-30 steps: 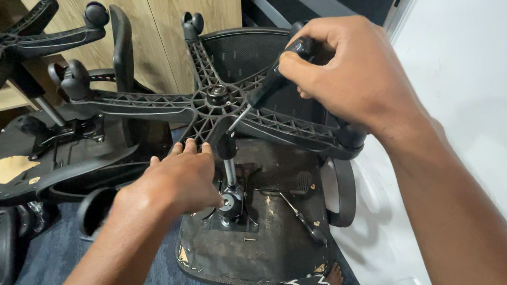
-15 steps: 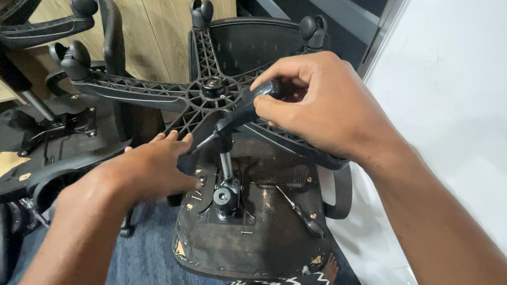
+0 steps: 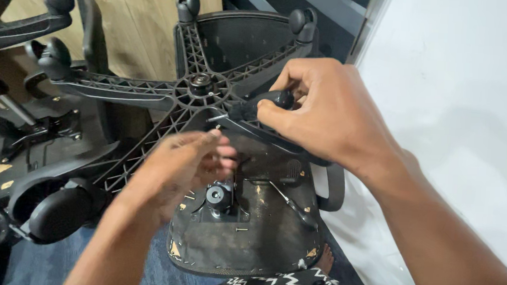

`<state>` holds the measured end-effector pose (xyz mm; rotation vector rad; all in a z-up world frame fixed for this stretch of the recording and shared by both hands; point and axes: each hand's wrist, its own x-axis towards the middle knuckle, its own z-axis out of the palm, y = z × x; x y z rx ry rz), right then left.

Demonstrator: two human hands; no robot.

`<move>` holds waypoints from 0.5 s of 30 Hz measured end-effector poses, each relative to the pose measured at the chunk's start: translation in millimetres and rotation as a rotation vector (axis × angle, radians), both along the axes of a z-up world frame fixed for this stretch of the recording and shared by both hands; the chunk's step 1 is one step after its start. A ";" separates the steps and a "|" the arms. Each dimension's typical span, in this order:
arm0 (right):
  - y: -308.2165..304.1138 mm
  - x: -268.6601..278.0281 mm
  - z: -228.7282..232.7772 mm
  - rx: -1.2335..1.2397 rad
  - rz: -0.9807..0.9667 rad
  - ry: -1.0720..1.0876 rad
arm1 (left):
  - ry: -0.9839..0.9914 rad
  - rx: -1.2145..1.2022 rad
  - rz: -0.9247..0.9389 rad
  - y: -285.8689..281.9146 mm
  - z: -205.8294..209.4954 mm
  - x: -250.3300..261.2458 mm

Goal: The person uses a screwdriver to tighten a screw on the base of an office chair. They then attach a caster wheel to the base by hand.

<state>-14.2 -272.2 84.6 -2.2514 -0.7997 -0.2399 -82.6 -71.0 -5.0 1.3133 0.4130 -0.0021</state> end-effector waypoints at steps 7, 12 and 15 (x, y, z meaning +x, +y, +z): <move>2.6 -15.2 -34.8 -0.062 -0.002 0.115 | -0.027 -0.523 0.278 9.3 -80.7 61.4; 6.2 -9.2 -79.6 -0.169 0.032 0.604 | -0.015 -0.460 0.323 24.5 -126.9 95.8; 13.3 -4.1 -117.7 0.189 0.138 0.974 | -0.011 -0.417 0.324 26.3 -135.4 101.9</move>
